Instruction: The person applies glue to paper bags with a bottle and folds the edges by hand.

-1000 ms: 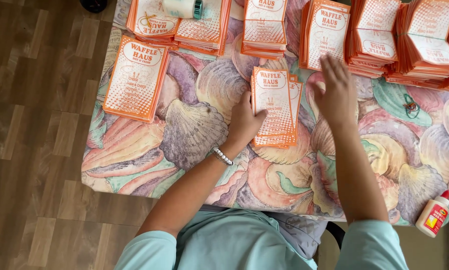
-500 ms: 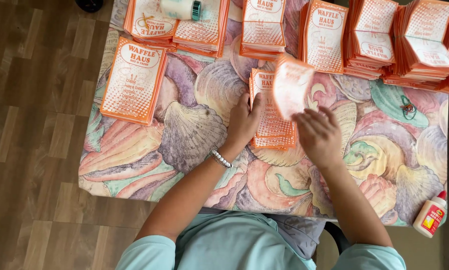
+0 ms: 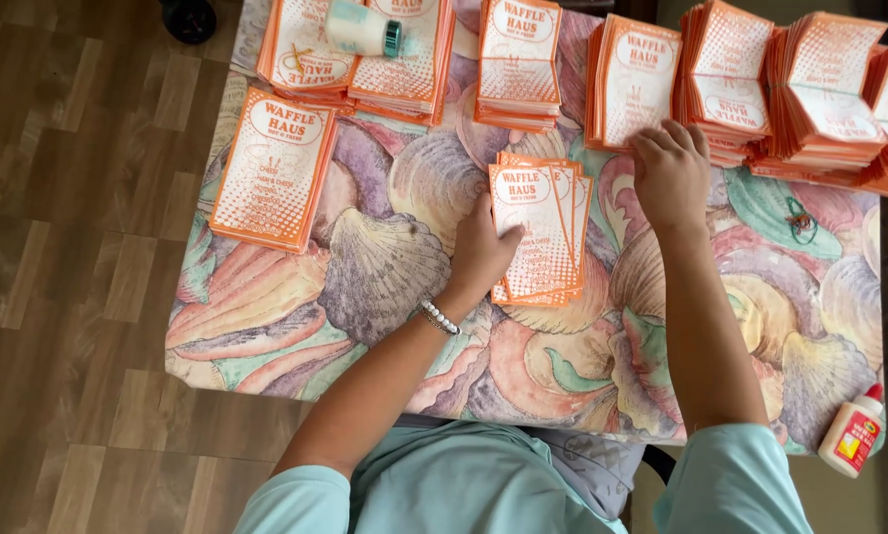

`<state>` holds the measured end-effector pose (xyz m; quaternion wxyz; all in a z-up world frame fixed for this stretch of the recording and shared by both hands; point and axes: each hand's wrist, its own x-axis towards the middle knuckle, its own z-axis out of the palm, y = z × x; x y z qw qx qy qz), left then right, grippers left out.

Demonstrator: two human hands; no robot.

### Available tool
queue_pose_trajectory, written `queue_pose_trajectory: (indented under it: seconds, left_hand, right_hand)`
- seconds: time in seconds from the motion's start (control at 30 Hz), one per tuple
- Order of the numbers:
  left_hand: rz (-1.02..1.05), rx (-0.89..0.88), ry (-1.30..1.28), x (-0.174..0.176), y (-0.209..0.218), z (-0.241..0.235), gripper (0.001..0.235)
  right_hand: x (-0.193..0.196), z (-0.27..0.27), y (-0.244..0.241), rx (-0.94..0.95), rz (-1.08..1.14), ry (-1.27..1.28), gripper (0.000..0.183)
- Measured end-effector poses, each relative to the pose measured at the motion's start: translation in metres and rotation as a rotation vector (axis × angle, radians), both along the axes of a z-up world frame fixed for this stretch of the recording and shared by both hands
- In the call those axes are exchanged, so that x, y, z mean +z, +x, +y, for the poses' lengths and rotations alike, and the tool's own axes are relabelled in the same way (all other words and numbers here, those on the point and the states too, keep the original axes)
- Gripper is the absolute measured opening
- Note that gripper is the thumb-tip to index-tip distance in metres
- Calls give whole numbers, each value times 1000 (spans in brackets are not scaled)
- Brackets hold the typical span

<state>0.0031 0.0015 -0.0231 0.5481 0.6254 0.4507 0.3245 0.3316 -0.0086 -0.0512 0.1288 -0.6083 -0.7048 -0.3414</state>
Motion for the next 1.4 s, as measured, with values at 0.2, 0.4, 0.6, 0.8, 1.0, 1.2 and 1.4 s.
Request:
queue_pose_trajectory:
  seconds: [0.2,0.4,0.6,0.8,1.0,1.2,1.4]
  left_hand:
    - [-25,15,-1,-3,2,1,38]
    - [-29,-3,-66,32,-7,0,59]
    - [8,-23,39,-3,-2,7,64]
    - [334,-394,303,13,9,8,52]
    - [404,-615,1064,92,27,-14,33]
    - [273,-290,1184,104,5,-41,83]
    - [-495,-212,45,3,8,-20,76]
  right_hand:
    - [-6,-36,-11,22,189,100,3]
    - [26,-75,-110,65,205,-35,17]
    - [47,-109,-186,299,375,-241,20]
    - [100,-114,-136,113,750,38,106]
    - [85,-133,-96,363,1525,-92,75]
    - [31,-162,-110,282,1612,198,62]
    - [29,-165,-135,333,1746,265,77]
